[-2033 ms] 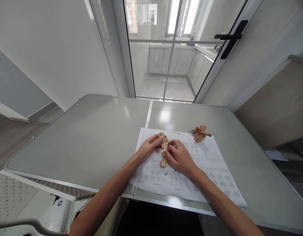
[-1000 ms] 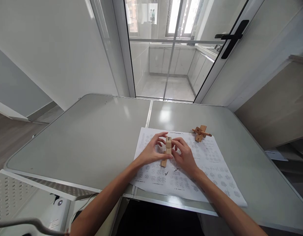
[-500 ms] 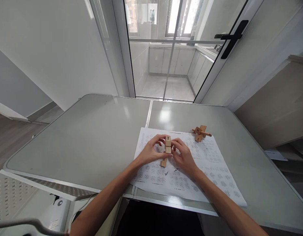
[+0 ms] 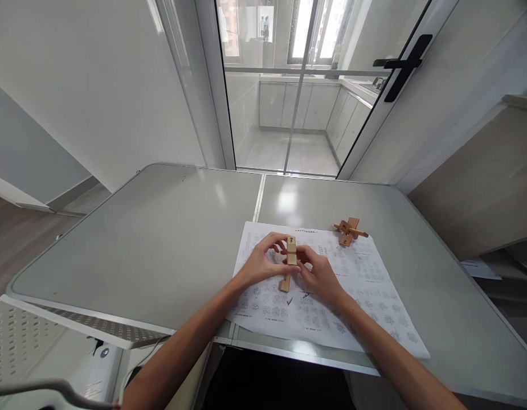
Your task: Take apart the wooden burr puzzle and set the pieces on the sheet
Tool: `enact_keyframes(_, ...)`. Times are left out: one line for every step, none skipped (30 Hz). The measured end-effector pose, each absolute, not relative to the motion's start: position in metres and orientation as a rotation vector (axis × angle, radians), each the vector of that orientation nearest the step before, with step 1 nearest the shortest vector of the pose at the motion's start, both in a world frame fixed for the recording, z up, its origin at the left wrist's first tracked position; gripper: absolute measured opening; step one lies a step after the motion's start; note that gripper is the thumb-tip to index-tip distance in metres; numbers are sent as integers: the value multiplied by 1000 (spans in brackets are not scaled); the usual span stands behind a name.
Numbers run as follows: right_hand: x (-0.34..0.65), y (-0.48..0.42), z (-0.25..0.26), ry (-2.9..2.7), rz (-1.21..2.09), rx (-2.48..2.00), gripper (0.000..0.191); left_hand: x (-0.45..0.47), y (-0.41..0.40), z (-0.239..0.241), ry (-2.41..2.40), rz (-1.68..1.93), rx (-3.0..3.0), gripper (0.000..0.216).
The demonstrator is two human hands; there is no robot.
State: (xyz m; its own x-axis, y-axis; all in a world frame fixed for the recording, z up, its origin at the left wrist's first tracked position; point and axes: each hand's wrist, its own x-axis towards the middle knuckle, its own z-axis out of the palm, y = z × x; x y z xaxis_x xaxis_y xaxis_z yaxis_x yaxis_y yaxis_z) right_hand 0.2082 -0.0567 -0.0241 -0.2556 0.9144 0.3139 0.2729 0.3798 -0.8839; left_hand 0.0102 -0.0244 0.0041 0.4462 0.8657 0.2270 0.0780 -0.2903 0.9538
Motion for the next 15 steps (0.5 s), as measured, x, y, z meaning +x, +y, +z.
enact_keyframes(208,-57,-25,-1740,918,-1054,17,10,-24,4,825,984,1698,62)
enact_keyframes(208,-58,-26,-1741,913,-1060,16,10,-24,4,823,990,1709,63)
enact_keyframes(208,-58,-26,-1748,893,-1066,15,10,-23,4,820,994,1722,63)
enact_keyframes(208,-59,-27,-1755,864,-1074,14,10,-23,4,819,996,1735,63)
enact_keyframes(208,-59,-27,-1764,831,-1083,14,10,-23,5,821,995,1749,62)
enact_keyframes(208,-59,-27,-1771,798,-1089,13,11,-24,6,826,995,1761,62)
enact_keyframes(208,-59,-27,-1779,767,-1094,13,11,-24,7,832,997,1772,62)
enact_keyframes(209,-59,-27,-1787,736,-1098,14,11,-24,7,839,1001,1784,61)
enact_keyframes(209,-59,-27,-1794,706,-1101,14,11,-25,7,847,1008,1795,61)
enact_keyframes(209,-59,-27,-1800,679,-1104,14,11,-25,7,853,1016,1805,61)
enact_keyframes(209,-59,-27,-1807,657,-1105,14,12,-26,6,859,1026,1815,61)
enact_keyframes(208,-59,-27,-1813,637,-1104,15,12,-26,5,864,1035,1824,61)
enact_keyframes(208,-59,-27,-1820,622,-1101,15,12,-26,5,869,1042,1831,61)
enact_keyframes(208,-60,-27,-1825,612,-1098,15,12,-27,4,873,1047,1835,61)
enact_keyframes(208,-60,-27,-1827,610,-1095,15,12,-27,4,875,1050,1837,61)
